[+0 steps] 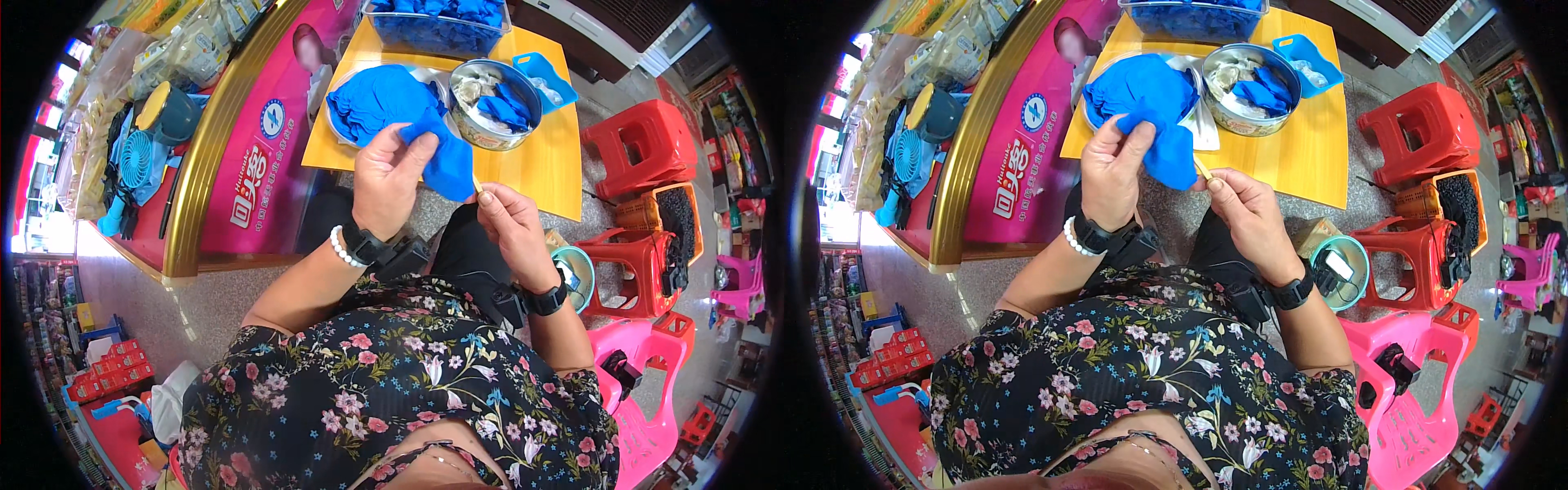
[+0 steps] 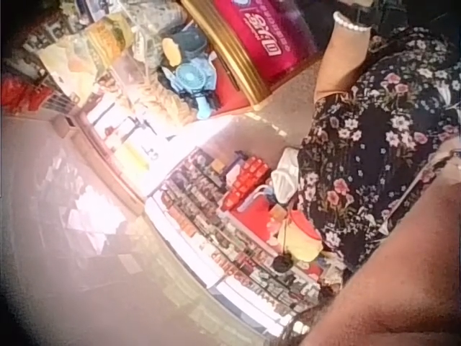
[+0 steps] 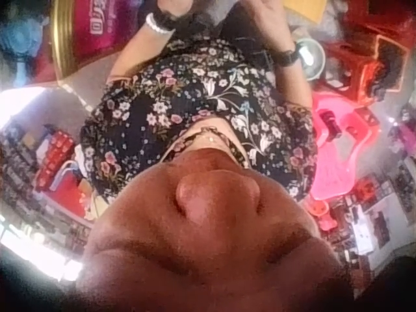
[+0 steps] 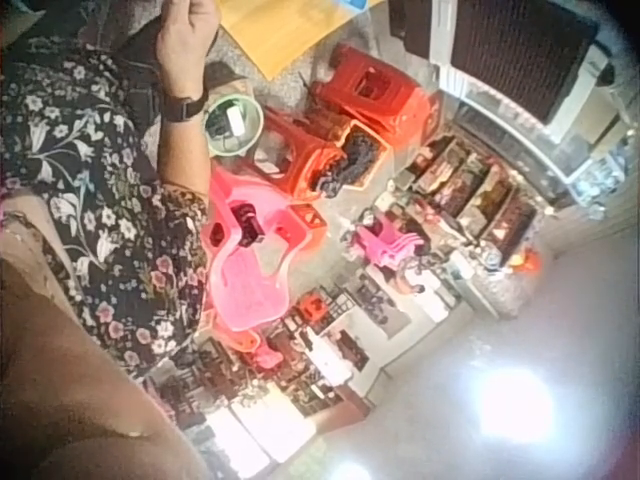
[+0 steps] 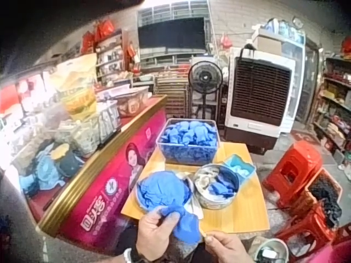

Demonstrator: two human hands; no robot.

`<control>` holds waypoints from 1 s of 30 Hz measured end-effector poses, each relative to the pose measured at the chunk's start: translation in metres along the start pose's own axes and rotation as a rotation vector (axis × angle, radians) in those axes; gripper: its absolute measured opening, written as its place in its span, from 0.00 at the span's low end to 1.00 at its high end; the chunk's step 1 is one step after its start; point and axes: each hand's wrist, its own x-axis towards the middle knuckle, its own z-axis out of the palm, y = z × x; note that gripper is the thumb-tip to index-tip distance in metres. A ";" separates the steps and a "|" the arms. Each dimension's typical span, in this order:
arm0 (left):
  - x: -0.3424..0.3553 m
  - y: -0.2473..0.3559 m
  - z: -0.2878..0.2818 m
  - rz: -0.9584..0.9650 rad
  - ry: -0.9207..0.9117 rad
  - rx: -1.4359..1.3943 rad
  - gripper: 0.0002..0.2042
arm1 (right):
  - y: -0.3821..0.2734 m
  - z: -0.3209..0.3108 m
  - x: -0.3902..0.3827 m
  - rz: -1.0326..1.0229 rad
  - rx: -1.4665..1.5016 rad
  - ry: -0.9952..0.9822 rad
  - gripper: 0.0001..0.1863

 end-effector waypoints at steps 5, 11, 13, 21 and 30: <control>0.002 0.003 -0.008 -0.004 -0.035 0.093 0.04 | 0.000 0.000 -0.004 -0.023 -0.200 0.022 0.12; -0.006 -0.003 -0.002 0.217 -0.017 0.343 0.06 | 0.015 0.011 -0.005 -0.057 0.029 0.050 0.13; -0.005 -0.001 0.000 0.196 0.020 0.298 0.06 | 0.011 0.009 -0.005 -0.033 0.053 0.026 0.13; -0.005 -0.004 -0.003 0.236 -0.061 0.379 0.07 | 0.008 0.009 -0.004 -0.026 -0.008 0.018 0.13; -0.001 -0.003 -0.008 0.151 -0.104 0.383 0.06 | 0.005 0.008 -0.002 -0.080 -0.111 0.088 0.13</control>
